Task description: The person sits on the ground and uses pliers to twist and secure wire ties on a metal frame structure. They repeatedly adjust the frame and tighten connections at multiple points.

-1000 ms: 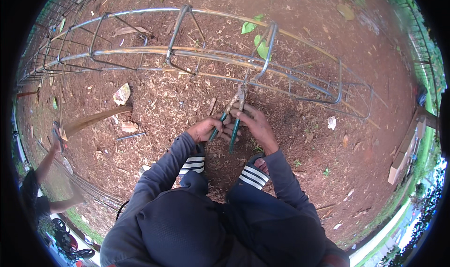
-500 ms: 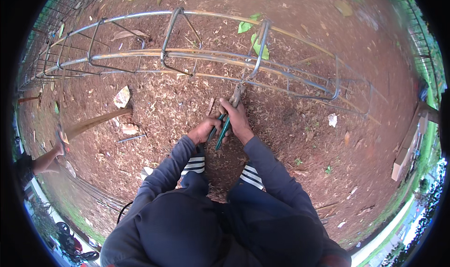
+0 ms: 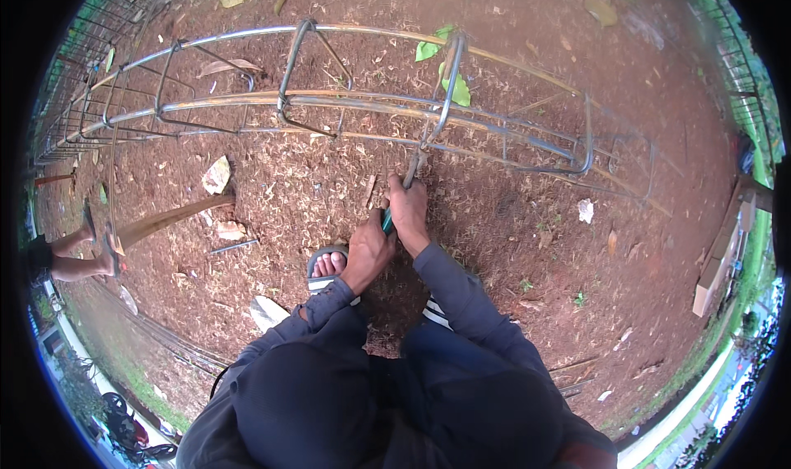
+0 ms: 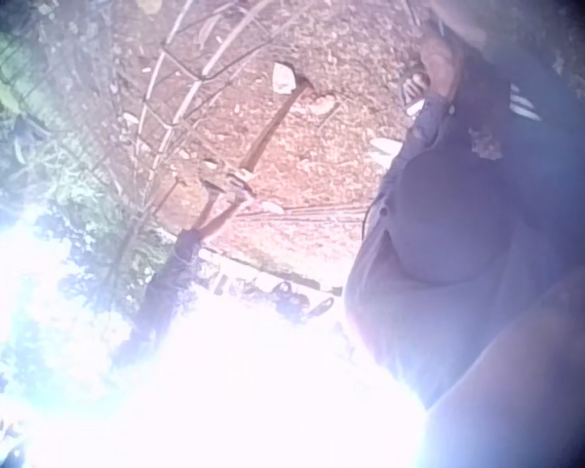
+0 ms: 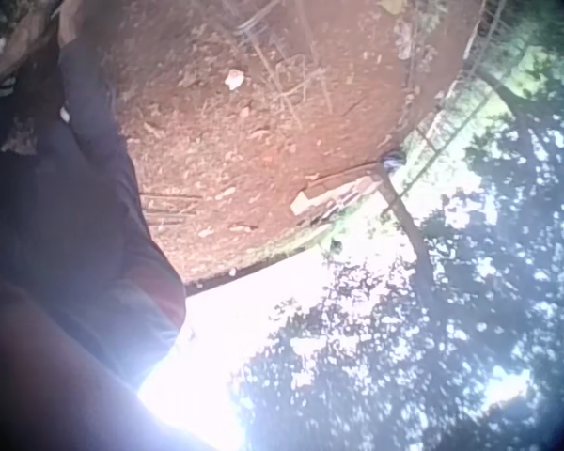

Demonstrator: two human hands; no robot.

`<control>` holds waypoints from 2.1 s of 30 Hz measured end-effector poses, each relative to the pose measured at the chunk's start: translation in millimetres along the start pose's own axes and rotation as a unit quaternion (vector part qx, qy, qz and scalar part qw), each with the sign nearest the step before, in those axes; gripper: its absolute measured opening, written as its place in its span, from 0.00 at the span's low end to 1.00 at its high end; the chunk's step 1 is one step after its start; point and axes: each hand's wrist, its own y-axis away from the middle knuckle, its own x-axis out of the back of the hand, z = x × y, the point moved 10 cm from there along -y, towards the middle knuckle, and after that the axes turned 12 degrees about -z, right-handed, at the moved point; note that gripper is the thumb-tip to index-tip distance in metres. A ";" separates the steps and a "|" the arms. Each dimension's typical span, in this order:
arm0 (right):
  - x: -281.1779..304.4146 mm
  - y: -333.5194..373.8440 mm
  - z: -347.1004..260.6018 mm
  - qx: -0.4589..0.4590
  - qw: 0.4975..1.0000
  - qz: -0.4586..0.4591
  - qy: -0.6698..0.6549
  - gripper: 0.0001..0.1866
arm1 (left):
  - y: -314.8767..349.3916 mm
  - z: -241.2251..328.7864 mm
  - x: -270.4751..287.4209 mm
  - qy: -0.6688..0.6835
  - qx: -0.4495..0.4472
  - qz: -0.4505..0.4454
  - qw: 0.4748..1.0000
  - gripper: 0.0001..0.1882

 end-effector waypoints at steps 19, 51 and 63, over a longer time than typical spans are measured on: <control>-55.2 19.5 -26.6 -0.004 0.753 -0.474 -0.456 0.13 | -2.8 -28.8 -45.8 0.537 0.056 -0.315 0.781 0.10; -23.2 16.3 -25.5 -0.062 0.914 -0.223 -0.334 0.14 | 15.2 -10.7 -53.6 0.558 0.139 -0.288 0.766 0.12; -26.1 -1.9 -2.7 -0.050 0.955 -0.031 -0.290 0.17 | 4.5 -11.9 -9.7 0.216 -0.020 -0.161 0.963 0.18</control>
